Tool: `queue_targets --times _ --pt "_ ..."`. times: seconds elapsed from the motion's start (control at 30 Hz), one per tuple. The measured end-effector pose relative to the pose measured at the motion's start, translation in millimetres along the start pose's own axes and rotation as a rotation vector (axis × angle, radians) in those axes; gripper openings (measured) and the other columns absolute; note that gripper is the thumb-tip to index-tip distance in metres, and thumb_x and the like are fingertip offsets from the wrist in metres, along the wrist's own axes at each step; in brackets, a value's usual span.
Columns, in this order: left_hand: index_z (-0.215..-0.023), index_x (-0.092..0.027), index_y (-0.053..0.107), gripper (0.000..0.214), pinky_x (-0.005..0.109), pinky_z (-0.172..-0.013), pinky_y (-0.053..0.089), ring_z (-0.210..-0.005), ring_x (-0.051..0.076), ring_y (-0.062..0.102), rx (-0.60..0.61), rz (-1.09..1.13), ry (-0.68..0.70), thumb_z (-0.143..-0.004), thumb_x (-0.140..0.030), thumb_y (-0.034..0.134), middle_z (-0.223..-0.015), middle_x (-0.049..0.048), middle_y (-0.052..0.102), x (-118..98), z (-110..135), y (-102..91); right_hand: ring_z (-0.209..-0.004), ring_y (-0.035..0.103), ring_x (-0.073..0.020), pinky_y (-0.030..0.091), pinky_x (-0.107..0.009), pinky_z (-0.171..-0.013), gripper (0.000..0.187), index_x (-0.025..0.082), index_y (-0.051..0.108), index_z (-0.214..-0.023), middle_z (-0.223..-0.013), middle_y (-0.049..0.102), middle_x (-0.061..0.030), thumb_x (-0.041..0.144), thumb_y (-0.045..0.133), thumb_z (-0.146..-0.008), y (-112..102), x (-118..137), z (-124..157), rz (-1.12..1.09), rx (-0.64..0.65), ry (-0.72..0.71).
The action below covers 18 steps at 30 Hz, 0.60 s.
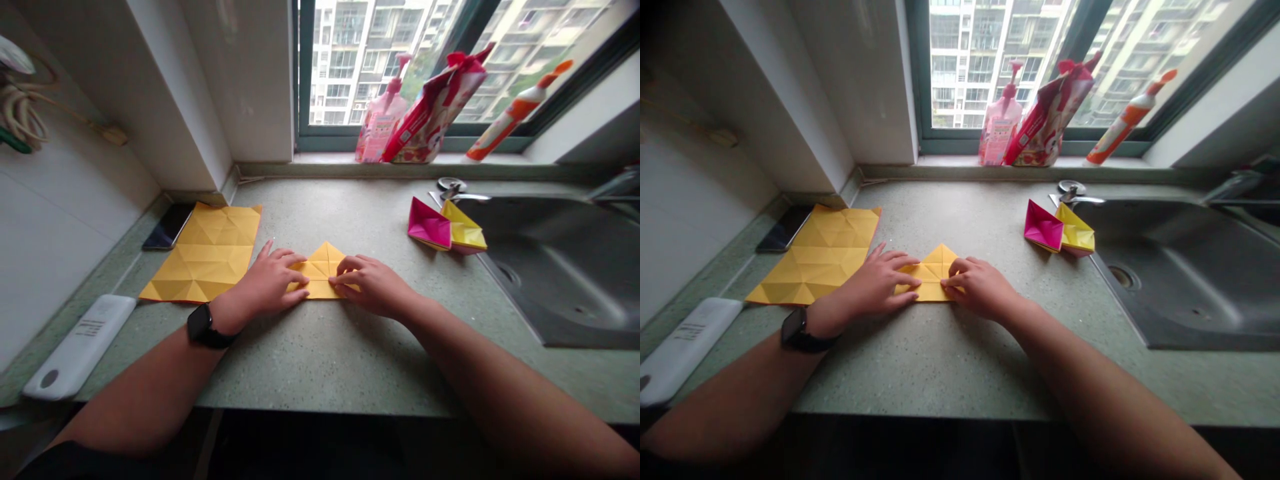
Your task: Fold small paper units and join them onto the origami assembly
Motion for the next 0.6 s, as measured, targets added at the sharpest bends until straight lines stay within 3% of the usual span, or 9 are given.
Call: queue_targets --times 0.13,0.27,0.5,0.6 --pt "-0.104 -0.031 0.087 0.030 0.081 -0.126 0.019 -0.143 0.041 0.056 0.084 -0.037 -0.039 -0.087 -0.056 0.089 -0.148 0.0090 0.070 8.5 7.1 -7.2 -0.092 0.071 -0.0221 0.055 -0.038 -0.082 0.021 0.032 0.088 -0.109 -0.109 0.080 -0.0068 0.030 0.068 -0.105 2.2 -1.6 0.6 0.001 0.012 0.003" --pt "-0.101 -0.032 0.087 0.024 0.080 -0.125 0.023 -0.142 0.040 0.057 0.113 -0.051 -0.052 -0.085 -0.048 0.092 -0.148 0.0092 0.070 12.6 12.0 -12.7 -0.092 0.071 -0.0219 0.055 -0.038 -0.082 0.020 0.032 0.088 -0.110 -0.110 0.080 -0.0069 0.030 0.069 -0.105 2.3 -2.7 1.2 -0.003 0.005 -0.008" --pt "-0.095 -0.030 0.087 0.005 0.077 -0.123 0.032 -0.140 0.038 0.059 0.018 -0.124 -0.046 -0.092 -0.030 0.084 -0.151 0.0091 0.067 17.1 12.4 -16.5 -0.097 0.072 -0.0245 0.055 -0.041 -0.087 0.017 0.031 0.086 -0.111 -0.110 0.078 -0.0072 0.039 0.075 -0.100 0.2 -2.1 2.2 -0.039 -0.011 -0.004" --pt "-0.092 -0.026 0.085 0.008 0.070 -0.121 0.040 -0.134 0.035 0.062 -0.069 -0.125 0.006 -0.096 -0.025 0.078 -0.144 0.0096 0.071 13.7 9.7 -19.3 -0.101 0.072 -0.0282 0.055 -0.044 -0.090 0.028 0.026 0.082 -0.112 -0.113 0.077 -0.0096 0.050 0.078 -0.097 -1.0 1.5 2.4 -0.025 -0.029 0.002"
Point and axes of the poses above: each hand's wrist, its own z-axis away from the middle knuckle, its own y-axis out of the palm, x = y × z, the point moved 9 cm from there along -z, towards the middle knuckle
